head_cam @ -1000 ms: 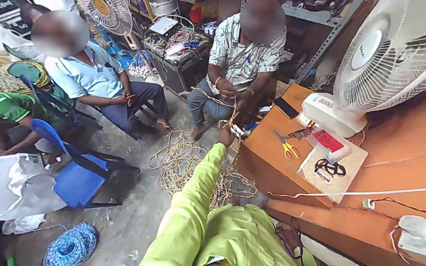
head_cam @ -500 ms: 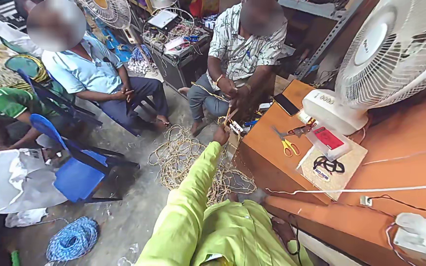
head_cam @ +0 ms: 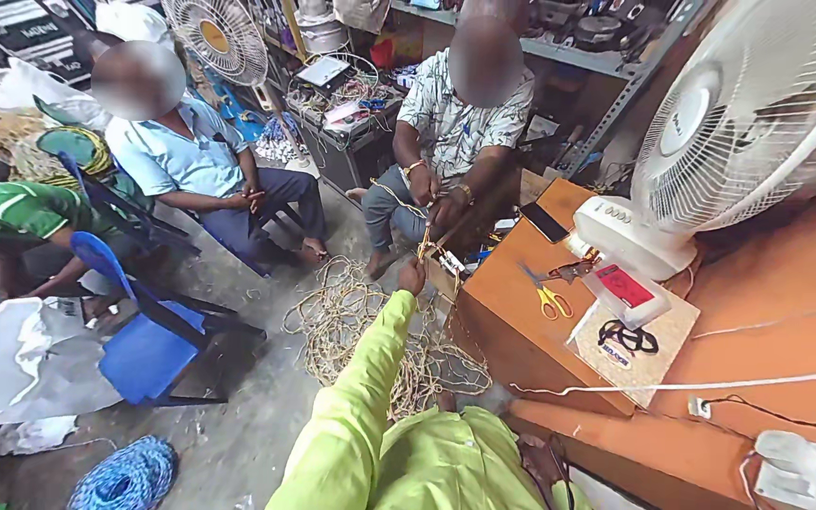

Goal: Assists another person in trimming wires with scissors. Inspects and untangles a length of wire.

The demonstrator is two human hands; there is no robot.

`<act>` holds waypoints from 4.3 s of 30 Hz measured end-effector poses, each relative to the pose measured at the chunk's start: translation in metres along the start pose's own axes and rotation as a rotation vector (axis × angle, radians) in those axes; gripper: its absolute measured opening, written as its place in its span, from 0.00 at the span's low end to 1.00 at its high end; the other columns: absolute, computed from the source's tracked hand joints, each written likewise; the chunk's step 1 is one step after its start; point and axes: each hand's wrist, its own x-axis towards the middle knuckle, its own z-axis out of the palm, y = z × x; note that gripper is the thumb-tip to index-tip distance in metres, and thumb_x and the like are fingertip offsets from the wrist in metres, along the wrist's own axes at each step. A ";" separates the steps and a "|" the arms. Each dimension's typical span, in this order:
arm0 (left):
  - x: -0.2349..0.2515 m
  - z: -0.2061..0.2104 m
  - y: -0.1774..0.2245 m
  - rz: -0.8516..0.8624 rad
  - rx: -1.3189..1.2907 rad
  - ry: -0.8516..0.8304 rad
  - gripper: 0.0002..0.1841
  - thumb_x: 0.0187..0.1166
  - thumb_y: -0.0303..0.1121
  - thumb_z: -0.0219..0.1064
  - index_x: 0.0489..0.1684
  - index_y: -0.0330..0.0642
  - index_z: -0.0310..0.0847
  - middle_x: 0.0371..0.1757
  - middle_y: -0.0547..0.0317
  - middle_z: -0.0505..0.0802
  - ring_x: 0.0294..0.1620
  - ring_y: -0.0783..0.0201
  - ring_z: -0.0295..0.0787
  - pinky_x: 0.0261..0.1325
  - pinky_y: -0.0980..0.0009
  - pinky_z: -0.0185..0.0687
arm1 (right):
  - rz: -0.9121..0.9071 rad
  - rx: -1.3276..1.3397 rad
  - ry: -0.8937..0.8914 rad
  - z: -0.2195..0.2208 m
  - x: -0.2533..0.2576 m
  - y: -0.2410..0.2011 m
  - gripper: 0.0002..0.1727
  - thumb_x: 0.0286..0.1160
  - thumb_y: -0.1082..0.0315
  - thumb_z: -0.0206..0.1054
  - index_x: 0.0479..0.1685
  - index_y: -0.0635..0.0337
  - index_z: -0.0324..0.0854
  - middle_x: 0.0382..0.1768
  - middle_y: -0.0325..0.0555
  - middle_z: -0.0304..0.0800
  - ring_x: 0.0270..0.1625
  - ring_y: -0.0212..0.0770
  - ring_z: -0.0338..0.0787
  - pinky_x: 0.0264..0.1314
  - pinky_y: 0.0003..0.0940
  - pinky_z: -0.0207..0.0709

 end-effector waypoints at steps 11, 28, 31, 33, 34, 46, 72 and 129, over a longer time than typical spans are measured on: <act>-0.011 0.009 -0.001 -0.073 -0.063 0.007 0.19 0.91 0.37 0.56 0.68 0.37 0.85 0.63 0.37 0.92 0.68 0.42 0.87 0.74 0.42 0.75 | -0.024 -0.179 -0.084 0.006 -0.002 0.025 0.22 0.89 0.58 0.61 0.66 0.69 0.84 0.61 0.66 0.90 0.64 0.59 0.90 0.73 0.57 0.78; -0.011 0.010 0.009 -0.195 -0.733 0.076 0.16 0.90 0.29 0.56 0.68 0.31 0.80 0.27 0.59 0.79 0.20 0.69 0.68 0.25 0.73 0.67 | -0.433 0.305 -0.214 0.040 -0.052 -0.273 0.20 0.89 0.64 0.61 0.72 0.65 0.79 0.62 0.58 0.90 0.60 0.50 0.92 0.65 0.48 0.84; -0.003 0.002 0.000 -0.194 -0.688 0.058 0.17 0.89 0.26 0.53 0.71 0.30 0.77 0.29 0.58 0.78 0.23 0.69 0.67 0.27 0.72 0.67 | -0.487 0.116 -0.251 0.047 -0.040 -0.297 0.21 0.88 0.63 0.63 0.73 0.64 0.79 0.63 0.58 0.89 0.63 0.50 0.91 0.70 0.49 0.82; 0.004 -0.004 -0.005 -0.191 -0.615 0.018 0.17 0.92 0.29 0.52 0.71 0.30 0.76 0.32 0.57 0.78 0.24 0.68 0.68 0.30 0.71 0.69 | -0.503 0.042 -0.161 0.045 -0.026 -0.290 0.20 0.86 0.65 0.64 0.71 0.65 0.81 0.64 0.60 0.89 0.65 0.51 0.90 0.73 0.50 0.80; 0.007 -0.003 -0.008 -0.194 -0.573 -0.009 0.17 0.92 0.30 0.52 0.73 0.32 0.75 0.34 0.55 0.79 0.26 0.67 0.69 0.31 0.70 0.69 | -0.496 0.047 -0.053 0.039 -0.023 -0.283 0.20 0.85 0.66 0.64 0.71 0.66 0.81 0.64 0.60 0.89 0.66 0.52 0.90 0.74 0.51 0.80; 0.006 0.025 -0.027 -0.201 -0.436 -0.027 0.16 0.92 0.36 0.54 0.65 0.37 0.82 0.31 0.56 0.81 0.23 0.66 0.69 0.29 0.68 0.69 | -0.311 -0.563 0.412 -0.138 0.022 -0.331 0.27 0.83 0.61 0.66 0.75 0.69 0.77 0.73 0.72 0.79 0.80 0.68 0.75 0.83 0.64 0.65; -0.032 0.050 0.000 -0.122 -0.276 -0.024 0.18 0.91 0.34 0.53 0.64 0.33 0.85 0.53 0.38 0.92 0.54 0.48 0.89 0.64 0.49 0.79 | -0.408 0.483 -0.076 -0.094 -0.025 -0.340 0.13 0.88 0.67 0.60 0.59 0.66 0.82 0.42 0.47 0.92 0.34 0.34 0.89 0.35 0.28 0.84; -0.074 0.055 0.006 -0.200 -0.240 -0.047 0.21 0.93 0.38 0.51 0.77 0.41 0.80 0.61 0.35 0.91 0.60 0.37 0.88 0.61 0.36 0.80 | -0.124 1.441 -0.808 0.050 -0.003 -0.460 0.23 0.84 0.41 0.58 0.35 0.51 0.76 0.22 0.35 0.81 0.15 0.26 0.78 0.13 0.17 0.72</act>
